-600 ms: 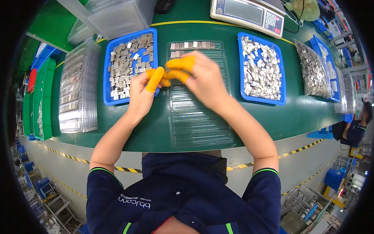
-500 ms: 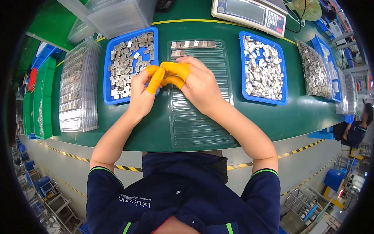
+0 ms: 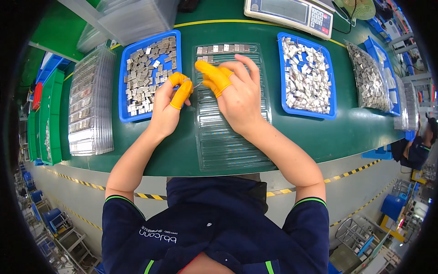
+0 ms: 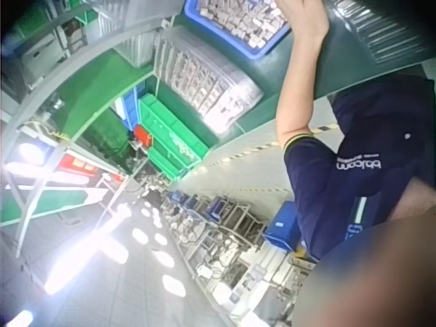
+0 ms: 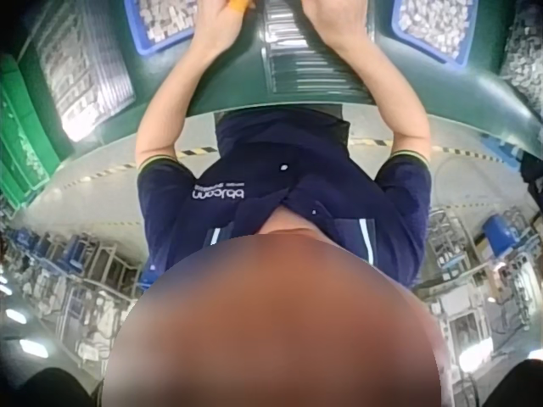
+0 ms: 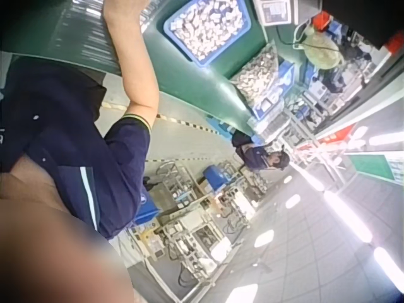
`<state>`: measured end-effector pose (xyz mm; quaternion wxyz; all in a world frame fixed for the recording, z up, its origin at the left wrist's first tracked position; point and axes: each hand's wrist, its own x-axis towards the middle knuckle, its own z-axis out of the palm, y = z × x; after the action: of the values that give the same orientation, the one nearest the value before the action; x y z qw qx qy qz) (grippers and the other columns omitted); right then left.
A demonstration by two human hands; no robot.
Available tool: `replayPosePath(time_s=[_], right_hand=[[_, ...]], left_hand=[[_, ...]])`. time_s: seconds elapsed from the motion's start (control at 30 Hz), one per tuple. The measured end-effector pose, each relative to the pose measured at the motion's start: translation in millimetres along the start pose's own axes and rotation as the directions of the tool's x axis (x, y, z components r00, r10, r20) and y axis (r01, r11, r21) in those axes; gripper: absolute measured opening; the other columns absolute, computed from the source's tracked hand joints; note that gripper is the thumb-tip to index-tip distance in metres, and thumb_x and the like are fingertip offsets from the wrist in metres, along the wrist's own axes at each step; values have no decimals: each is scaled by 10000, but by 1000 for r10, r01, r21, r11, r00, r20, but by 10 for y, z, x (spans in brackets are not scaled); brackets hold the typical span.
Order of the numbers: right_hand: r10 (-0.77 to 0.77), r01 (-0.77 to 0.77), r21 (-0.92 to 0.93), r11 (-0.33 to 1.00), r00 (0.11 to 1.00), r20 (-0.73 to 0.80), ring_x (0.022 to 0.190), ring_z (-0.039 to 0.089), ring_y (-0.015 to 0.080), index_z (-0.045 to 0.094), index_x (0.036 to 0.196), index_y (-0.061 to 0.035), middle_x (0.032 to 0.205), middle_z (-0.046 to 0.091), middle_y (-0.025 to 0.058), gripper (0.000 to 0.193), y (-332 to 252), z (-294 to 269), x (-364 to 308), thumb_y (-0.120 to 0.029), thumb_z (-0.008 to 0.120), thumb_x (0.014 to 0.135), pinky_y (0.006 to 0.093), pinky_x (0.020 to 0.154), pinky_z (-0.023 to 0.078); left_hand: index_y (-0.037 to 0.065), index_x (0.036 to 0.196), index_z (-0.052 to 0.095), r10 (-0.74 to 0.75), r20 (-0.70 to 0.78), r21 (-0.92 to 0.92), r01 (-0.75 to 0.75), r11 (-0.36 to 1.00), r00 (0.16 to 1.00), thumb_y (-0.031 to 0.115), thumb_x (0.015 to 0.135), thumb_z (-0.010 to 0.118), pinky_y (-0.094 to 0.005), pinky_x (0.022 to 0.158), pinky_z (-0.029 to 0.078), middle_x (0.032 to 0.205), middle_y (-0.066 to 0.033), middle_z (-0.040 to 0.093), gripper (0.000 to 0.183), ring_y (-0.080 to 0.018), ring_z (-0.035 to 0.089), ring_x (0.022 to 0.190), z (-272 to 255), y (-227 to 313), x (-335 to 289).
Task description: The person assembles small electronic components by hand at a factory workstation. They pick a silver rectangular piece from a blue tray on the left and a white piece from a blue tray on the right, then press them together and place the assembled unit into a clear plastic tray in the center. The person repeats this process continuously throughout the clip.
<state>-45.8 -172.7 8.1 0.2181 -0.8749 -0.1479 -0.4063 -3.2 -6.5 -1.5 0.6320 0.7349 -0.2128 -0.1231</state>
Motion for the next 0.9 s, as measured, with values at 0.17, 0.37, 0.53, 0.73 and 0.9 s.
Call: replayPosePath(time_s=[0.17, 0.37, 0.53, 0.73, 0.9], right_hand=[[46, -42, 80, 996, 998, -47, 913, 523, 250, 661, 898, -107, 942, 590, 41, 247, 96, -5, 0, -139, 716, 660, 424, 888, 376], [26, -36, 168, 985, 998, 59, 998, 503, 269, 659, 849, -107, 995, 591, 29, 221, 32, 29, -38, -142, 711, 638, 411, 875, 386], [18, -33, 227, 973, 998, 68, 1004, 513, 261, 624, 836, -86, 996, 594, 37, 212, 0, 44, -13, -125, 699, 642, 404, 869, 393], [-52, 41, 204, 978, 998, 46, 1013, 510, 272, 602, 858, -73, 1008, 586, 45, 203, 70, 44, 51, -58, 671, 667, 402, 871, 389], [62, -52, -81, 995, 990, 128, 1118, 441, 278, 615, 864, -60, 1050, 569, 65, 171, 533, 49, 232, -35, 654, 699, 390, 922, 348]], left_hand=[[-5, 901, 531, 48, -24, 56, -46, 997, 999, 187, 870, 556, -256, 599, 407, 752, -72, 545, 196, -136, 510, 646, 1, -63, 7], [23, 914, 523, -3, 51, -21, 4, 1000, 999, 206, 912, 505, -215, 625, 405, 828, -19, 516, 185, -80, 474, 686, 11, -15, -15], [18, 915, 526, 8, 44, -153, -2, 988, 999, 197, 905, 518, -216, 608, 412, 791, -17, 522, 180, -79, 484, 658, 21, -9, -28], [22, 913, 537, 16, 98, -232, 7, 973, 995, 163, 896, 534, -233, 604, 429, 773, -15, 526, 143, -89, 510, 653, 12, -22, -32], [11, 773, 593, 364, 231, 231, -414, 881, 902, 101, 775, 667, -248, 531, 439, 720, -65, 602, 116, -154, 553, 578, 20, 35, -32]])
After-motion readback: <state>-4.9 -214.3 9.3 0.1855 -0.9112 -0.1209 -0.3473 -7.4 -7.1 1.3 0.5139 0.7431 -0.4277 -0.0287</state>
